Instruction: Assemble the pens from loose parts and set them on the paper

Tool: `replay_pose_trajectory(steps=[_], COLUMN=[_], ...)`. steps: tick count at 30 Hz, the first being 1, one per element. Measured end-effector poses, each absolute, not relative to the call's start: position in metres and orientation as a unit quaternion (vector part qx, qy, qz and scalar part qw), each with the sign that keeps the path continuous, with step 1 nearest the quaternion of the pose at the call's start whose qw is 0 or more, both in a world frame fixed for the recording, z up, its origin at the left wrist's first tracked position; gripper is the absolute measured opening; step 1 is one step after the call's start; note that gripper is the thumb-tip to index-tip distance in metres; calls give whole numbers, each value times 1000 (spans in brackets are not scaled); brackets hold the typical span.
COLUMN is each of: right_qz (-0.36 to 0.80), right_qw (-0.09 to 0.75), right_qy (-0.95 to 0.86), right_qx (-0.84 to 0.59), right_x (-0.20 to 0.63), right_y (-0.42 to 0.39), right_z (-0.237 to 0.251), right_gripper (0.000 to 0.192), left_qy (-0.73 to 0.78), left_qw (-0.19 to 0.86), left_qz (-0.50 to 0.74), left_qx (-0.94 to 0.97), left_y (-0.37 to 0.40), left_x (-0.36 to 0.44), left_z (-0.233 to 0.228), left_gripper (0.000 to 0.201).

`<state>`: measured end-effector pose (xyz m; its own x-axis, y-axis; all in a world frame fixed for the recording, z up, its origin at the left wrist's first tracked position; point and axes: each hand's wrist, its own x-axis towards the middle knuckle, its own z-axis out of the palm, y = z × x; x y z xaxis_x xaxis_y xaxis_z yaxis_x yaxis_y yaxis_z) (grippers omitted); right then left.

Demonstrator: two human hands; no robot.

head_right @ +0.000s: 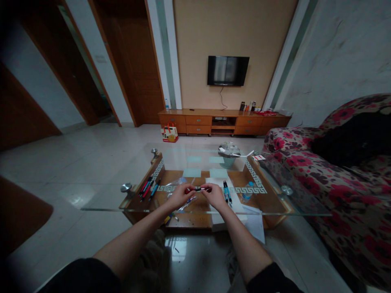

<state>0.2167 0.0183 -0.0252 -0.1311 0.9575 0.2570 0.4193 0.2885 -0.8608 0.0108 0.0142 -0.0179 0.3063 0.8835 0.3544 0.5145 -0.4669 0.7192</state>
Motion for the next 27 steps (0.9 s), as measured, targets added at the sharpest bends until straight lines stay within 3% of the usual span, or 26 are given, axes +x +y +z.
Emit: replay_pose_trajectory(steps=[11,22,27], right_qz=[346,303,291], right_qw=[398,330,349], right_qy=[-684,-702,-699], right_qx=[-504,-553,-552], right_x=[217,216,215], right_y=[14,6,7], right_z=[-19,-10,-9], right_gripper=[29,54,41], left_qy=[439,425,431], left_qw=[255,242,241], left_qz=[369,357,366], left_qx=[778,796,789], left_y=[11,10,12], left_x=[11,13,14], left_z=[-10,-9,-14], left_gripper=[16,14,14])
